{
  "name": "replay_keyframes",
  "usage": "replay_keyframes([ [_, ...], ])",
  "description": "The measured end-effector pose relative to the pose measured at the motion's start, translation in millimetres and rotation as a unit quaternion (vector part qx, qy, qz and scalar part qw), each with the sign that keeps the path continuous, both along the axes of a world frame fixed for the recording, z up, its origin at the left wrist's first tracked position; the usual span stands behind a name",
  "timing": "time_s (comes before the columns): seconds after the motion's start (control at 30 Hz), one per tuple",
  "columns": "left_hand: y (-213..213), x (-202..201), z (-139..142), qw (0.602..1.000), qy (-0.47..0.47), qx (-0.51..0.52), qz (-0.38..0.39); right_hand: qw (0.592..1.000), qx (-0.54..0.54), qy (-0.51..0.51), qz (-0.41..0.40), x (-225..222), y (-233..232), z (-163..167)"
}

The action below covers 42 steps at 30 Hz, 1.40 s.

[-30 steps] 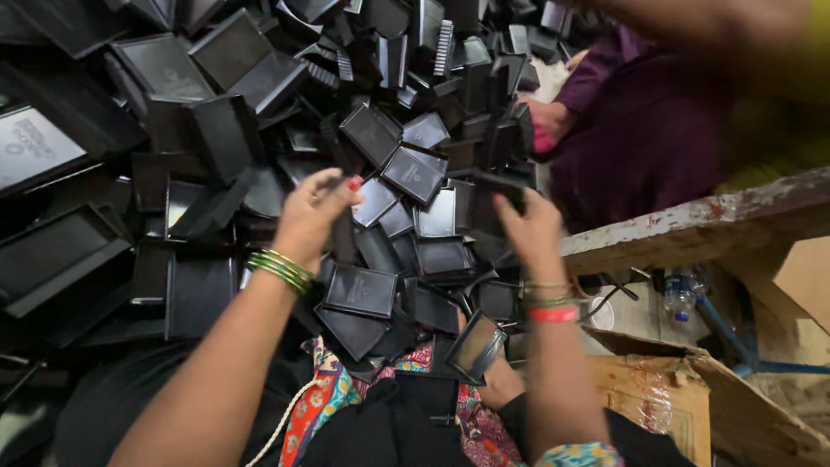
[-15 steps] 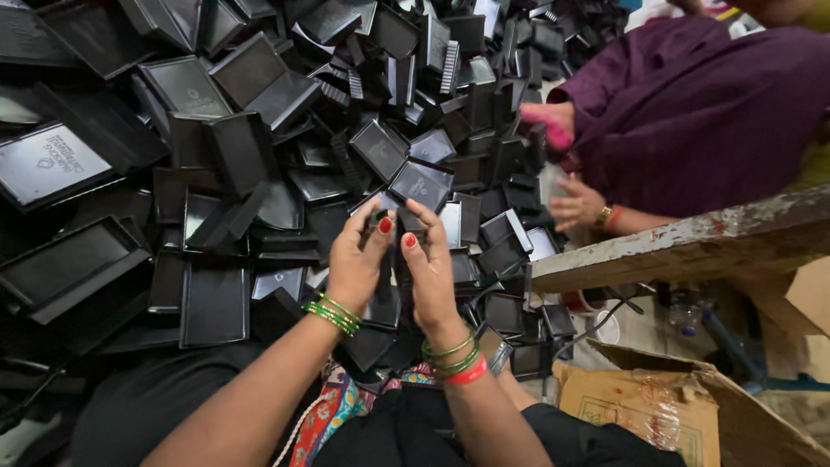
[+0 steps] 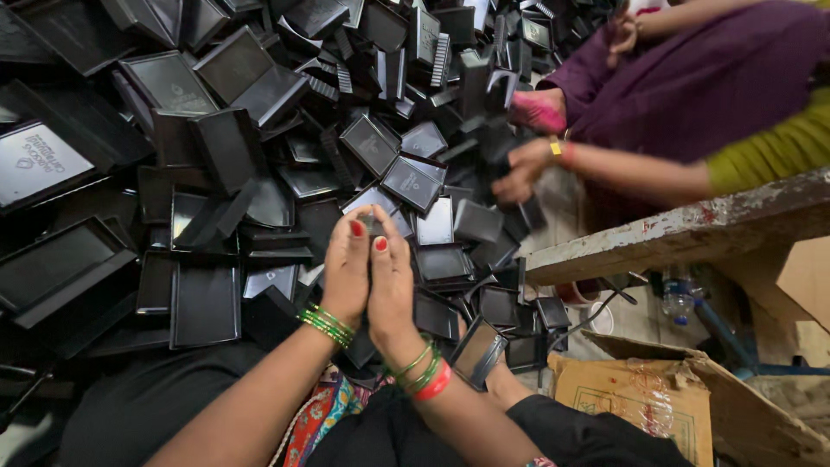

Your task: The person sits on the floor and repeatedly picks up small black plastic components from a large pile. They align and press two pieces together by hand, then place the assembled unit back onto the pile. This process is repeated continuously.

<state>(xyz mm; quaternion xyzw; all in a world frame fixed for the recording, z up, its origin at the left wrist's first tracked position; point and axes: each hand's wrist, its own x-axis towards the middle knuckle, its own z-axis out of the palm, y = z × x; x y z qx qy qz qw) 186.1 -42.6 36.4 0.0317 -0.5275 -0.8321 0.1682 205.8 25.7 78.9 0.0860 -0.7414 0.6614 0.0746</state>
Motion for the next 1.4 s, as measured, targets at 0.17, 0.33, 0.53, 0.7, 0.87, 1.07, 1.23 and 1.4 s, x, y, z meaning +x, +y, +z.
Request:
replay_keyframes([
  [0.17, 1, 4, 1, 0.998, -0.061, 0.004, -0.005, 0.978, -0.166, -0.11, 0.061, -6, 6, 5],
  [0.33, 1, 2, 10, 0.976, -0.058, -0.207, 0.035, 0.975, -0.189, -0.1, 0.065, -13, 20, 20],
  [0.53, -37, -8, 17, 0.964, -0.107, -0.233, 0.073, 0.99, 0.103, -0.053, 0.085, 12, 22, 40],
  [0.7, -43, -6, 14, 0.962, -0.051, -0.249, 0.097, 0.986, 0.092, -0.092, 0.106, 13, 27, 26],
  [0.87, -30, 4, 15, 0.97, -0.038, -0.238, -0.035, 0.965, 0.188, -0.162, 0.088, 0, 83, 37],
  [1.07, -5, 19, 10, 0.863, -0.049, -0.456, -0.212, 0.997, 0.008, -0.004, -0.07, 50, 326, 130],
  [1.23, 22, 31, -9, 0.762, 0.142, -0.605, -0.184, 0.74, -0.558, 0.288, 0.242, 91, 430, 145],
  [1.4, 52, 27, -34, 0.727, 0.179, -0.647, -0.146, 0.996, -0.025, -0.065, 0.061, 25, 344, 79],
])
